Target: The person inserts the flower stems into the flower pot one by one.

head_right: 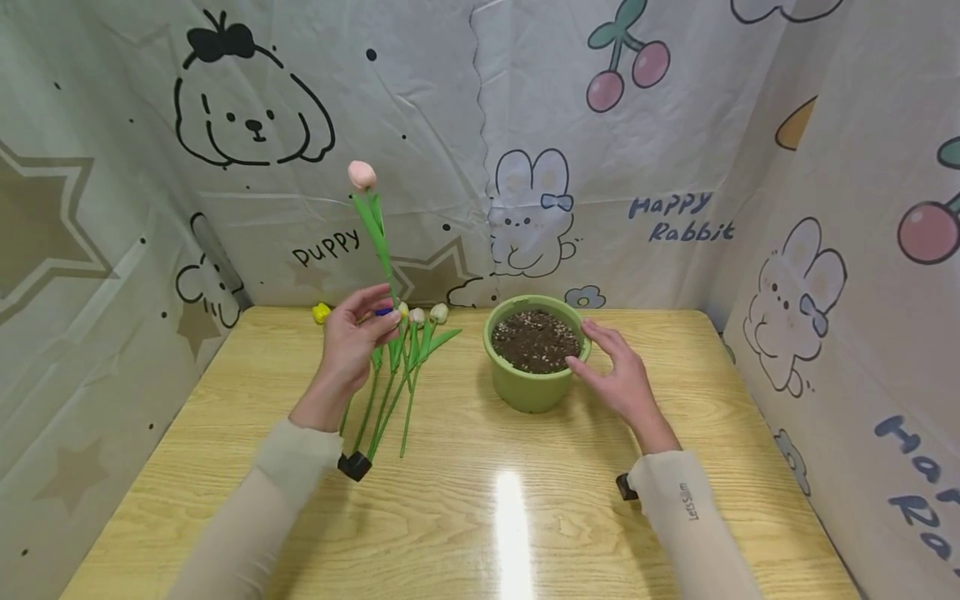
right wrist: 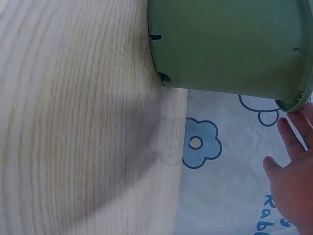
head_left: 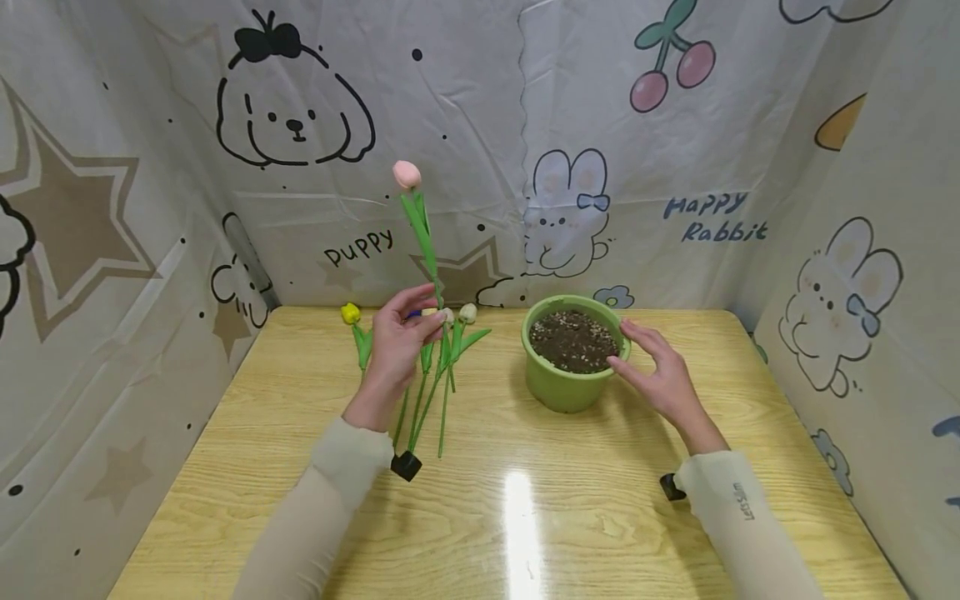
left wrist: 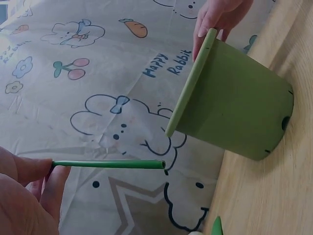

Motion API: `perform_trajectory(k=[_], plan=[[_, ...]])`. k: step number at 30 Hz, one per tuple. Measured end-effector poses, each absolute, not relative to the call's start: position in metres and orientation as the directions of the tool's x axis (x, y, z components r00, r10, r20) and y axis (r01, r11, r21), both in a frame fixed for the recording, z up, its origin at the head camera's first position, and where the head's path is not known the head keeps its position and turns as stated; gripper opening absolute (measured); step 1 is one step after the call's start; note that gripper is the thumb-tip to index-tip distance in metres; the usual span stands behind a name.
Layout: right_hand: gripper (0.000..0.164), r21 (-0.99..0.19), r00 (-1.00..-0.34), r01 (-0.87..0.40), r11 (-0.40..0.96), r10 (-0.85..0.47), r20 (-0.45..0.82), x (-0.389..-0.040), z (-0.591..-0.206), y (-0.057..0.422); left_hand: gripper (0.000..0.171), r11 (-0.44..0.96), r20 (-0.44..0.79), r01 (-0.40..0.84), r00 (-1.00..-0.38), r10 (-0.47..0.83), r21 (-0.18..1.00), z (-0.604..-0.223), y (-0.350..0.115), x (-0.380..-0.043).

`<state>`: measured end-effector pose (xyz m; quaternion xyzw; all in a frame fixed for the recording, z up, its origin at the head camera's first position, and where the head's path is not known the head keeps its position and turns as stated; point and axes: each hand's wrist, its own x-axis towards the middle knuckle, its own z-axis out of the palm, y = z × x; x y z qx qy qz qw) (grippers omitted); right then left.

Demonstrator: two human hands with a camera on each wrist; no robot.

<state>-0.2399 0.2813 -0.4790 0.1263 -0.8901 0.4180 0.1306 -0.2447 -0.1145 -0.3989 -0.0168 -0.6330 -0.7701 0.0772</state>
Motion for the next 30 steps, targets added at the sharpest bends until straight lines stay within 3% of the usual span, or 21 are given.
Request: perform_trajectory(k=[30], plan=[[0.065,-0.705,-0.930,-0.346,0.619,-0.127,0.346,-0.237,-0.479,0.276,0.043,-0.252,0.226,0.231,-0.973,-0.049,0.940,-0.378,-0.041,-0.268]])
